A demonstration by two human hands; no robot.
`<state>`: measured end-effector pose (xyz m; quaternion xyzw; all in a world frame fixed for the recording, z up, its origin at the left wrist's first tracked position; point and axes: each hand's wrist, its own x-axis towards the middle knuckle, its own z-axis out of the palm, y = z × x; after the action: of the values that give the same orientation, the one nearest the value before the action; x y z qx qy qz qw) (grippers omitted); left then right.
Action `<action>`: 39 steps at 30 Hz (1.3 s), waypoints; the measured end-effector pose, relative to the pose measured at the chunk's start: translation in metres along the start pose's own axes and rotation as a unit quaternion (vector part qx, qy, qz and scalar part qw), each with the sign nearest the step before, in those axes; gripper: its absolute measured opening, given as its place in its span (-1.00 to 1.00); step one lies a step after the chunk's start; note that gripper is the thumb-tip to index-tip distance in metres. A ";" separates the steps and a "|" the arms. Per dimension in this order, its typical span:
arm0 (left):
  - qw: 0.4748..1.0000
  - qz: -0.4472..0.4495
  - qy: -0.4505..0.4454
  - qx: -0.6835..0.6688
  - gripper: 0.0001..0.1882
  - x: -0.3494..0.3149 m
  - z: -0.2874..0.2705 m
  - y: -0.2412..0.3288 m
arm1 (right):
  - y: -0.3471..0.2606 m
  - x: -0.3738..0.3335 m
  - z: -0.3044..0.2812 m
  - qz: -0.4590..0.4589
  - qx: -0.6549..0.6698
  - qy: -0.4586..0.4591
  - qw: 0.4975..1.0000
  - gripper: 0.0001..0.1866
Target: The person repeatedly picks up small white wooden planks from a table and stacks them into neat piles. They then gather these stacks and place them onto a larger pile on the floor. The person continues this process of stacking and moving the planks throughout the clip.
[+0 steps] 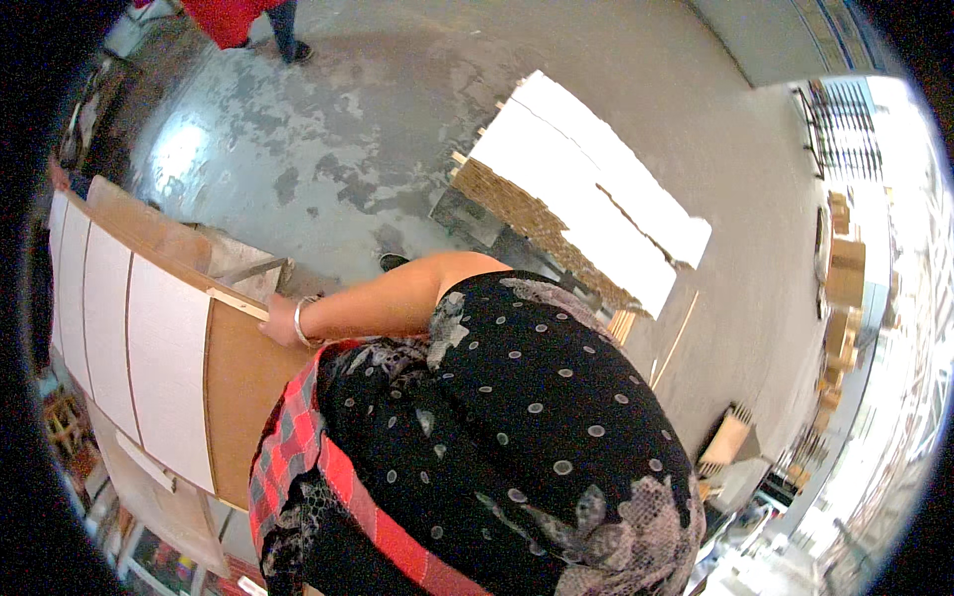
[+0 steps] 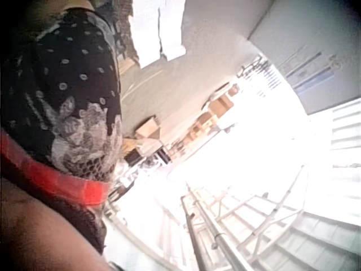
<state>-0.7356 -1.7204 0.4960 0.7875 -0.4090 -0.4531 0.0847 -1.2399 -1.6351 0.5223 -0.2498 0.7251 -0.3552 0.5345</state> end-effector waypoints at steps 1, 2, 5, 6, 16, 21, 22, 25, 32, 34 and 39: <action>1.000 -0.002 0.010 -0.009 -0.46 -0.003 -0.004 -0.005 | 0.001 0.002 -0.002 0.008 0.018 -0.014 1.000 -0.39; 1.000 -0.003 0.017 -0.017 -0.45 -0.005 -0.009 -0.009 | 0.004 0.003 -0.006 0.012 0.023 -0.039 0.999 -0.33; 0.998 0.014 0.048 -0.038 -0.41 -0.011 -0.035 -0.028 | 0.009 0.006 -0.011 0.008 0.004 -0.061 0.998 -0.28; 0.997 0.040 0.055 -0.036 -0.40 -0.010 -0.045 -0.032 | 0.012 0.007 -0.012 0.014 0.002 -0.076 0.997 -0.26; 0.860 -0.093 0.466 0.187 -0.27 -0.069 0.016 -0.010 | -0.011 0.071 -0.061 0.185 0.222 -0.251 0.924 -0.16; 0.849 -0.156 0.405 -0.302 -0.24 -0.136 0.110 0.018 | -0.070 0.187 -0.083 0.123 0.288 -0.059 0.948 -0.29; 0.769 -0.113 0.293 -0.556 -0.26 -0.142 0.134 0.020 | -0.081 0.209 -0.081 0.133 0.311 -0.044 0.940 -0.30; 0.744 -0.162 0.359 -0.539 -0.33 -0.152 0.173 0.022 | -0.093 0.234 -0.067 0.173 0.283 -0.065 0.941 -0.33; 0.752 -0.133 0.481 -0.432 -0.45 -0.146 0.186 0.011 | -0.064 0.258 -0.060 0.184 0.072 -0.207 0.958 -0.36; 0.730 -0.156 0.490 -0.450 -0.41 -0.141 0.186 0.013 | -0.052 0.280 -0.097 0.150 -0.147 -0.334 0.919 -0.52; 0.747 -0.206 0.484 -0.407 -0.22 -0.157 0.177 0.040 | -0.066 0.363 -0.209 -0.193 -0.579 -0.460 0.645 -0.50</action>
<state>-0.9364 -1.5910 0.5158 0.8569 0.0821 -0.1413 0.4888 -1.5505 -1.8942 0.3940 -0.7740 0.3795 0.2021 0.4648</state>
